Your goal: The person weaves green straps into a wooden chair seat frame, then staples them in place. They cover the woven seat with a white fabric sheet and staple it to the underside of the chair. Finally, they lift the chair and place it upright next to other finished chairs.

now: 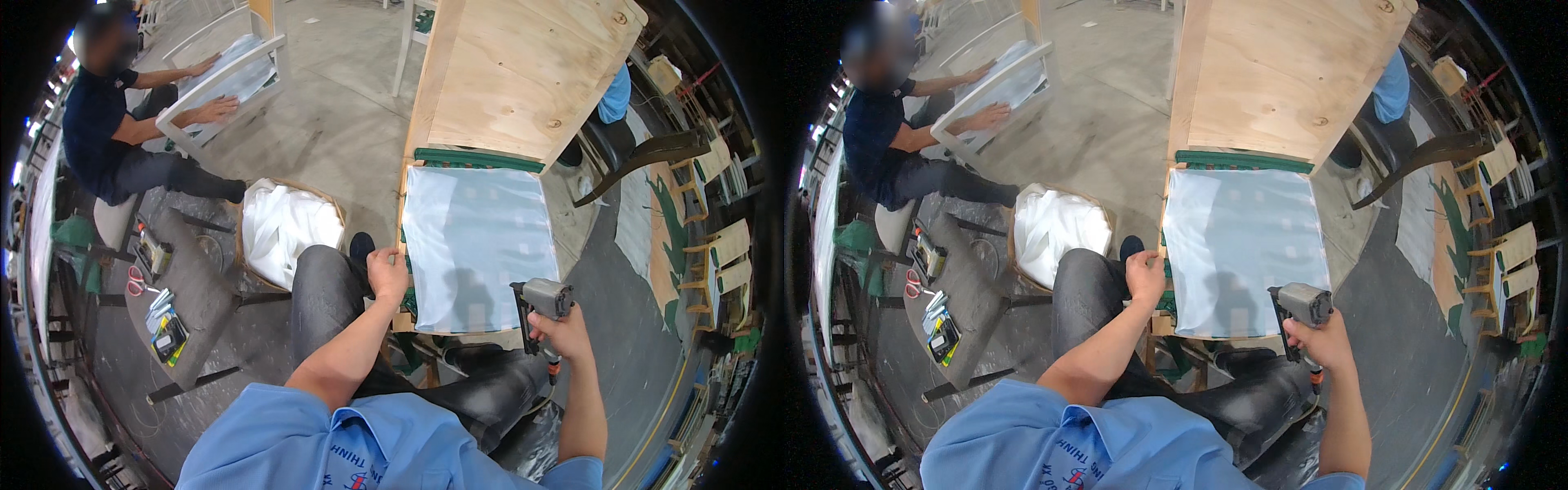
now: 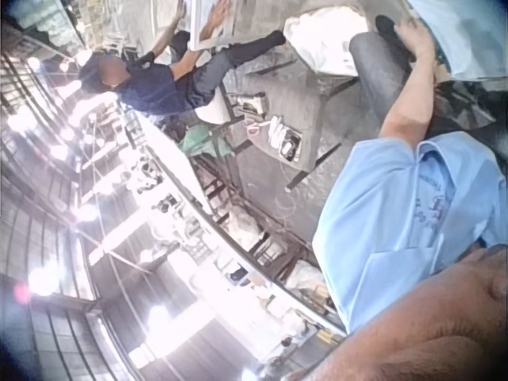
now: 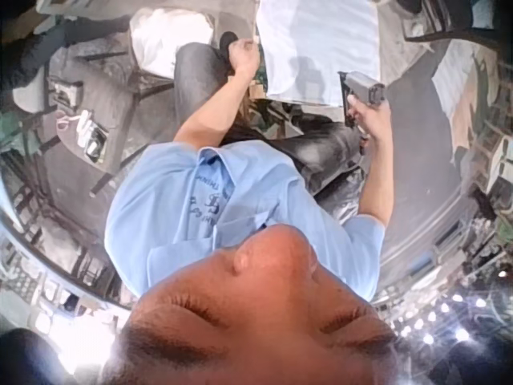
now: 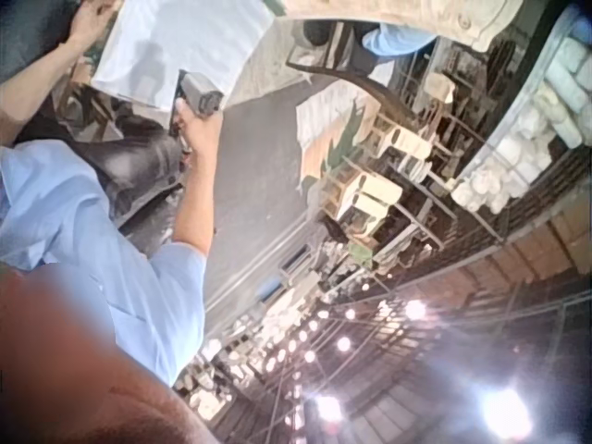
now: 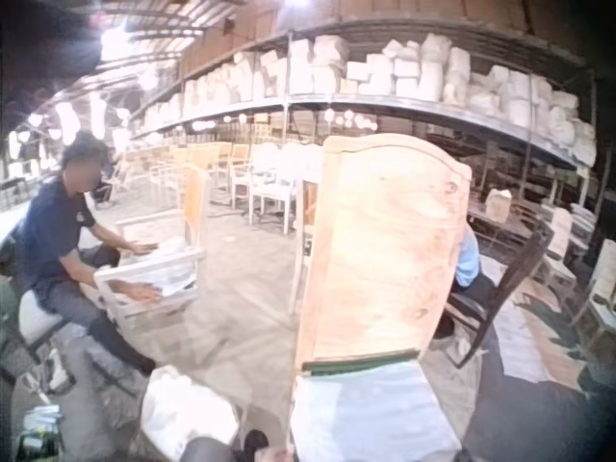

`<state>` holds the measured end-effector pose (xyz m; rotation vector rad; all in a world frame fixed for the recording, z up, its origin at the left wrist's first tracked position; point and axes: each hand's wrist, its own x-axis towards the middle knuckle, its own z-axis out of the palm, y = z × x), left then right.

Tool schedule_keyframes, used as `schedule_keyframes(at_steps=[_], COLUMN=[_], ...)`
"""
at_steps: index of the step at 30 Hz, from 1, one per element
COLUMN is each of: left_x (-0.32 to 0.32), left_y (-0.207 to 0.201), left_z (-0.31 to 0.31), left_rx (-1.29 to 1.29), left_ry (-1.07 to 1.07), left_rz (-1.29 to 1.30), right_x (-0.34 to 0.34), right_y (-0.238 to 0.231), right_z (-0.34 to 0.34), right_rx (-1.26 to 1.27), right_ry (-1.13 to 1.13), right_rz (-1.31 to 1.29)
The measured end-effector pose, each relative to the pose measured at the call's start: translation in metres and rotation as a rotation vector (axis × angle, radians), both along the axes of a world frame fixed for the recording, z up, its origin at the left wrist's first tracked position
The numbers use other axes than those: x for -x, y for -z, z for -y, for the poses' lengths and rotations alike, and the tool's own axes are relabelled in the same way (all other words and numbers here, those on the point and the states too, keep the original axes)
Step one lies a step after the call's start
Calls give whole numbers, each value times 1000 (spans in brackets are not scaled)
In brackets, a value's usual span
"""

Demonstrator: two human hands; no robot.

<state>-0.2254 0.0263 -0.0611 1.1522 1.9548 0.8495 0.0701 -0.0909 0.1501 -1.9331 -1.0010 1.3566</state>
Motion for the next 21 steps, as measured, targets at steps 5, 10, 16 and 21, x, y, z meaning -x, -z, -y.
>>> schedule_keyframes(at_steps=[5,10,16,21], left_x=[-16,-38,-18,-3], left_y=[-16,-9,21,23], left_z=[4,-20,-37,-28], left_rx=[87,250,280,233], left_ry=[187,109,-178,-108], left_rz=[-205,-222,560,628], right_x=[20,34,39,49], right_y=[-7,-18,-22,-18], right_z=[-14,-16,-5,-18], right_rx=[-17,-16,-65,-11], right_ry=[-42,-73,-89,-129], right_rz=[-56,-49,-112,-79])
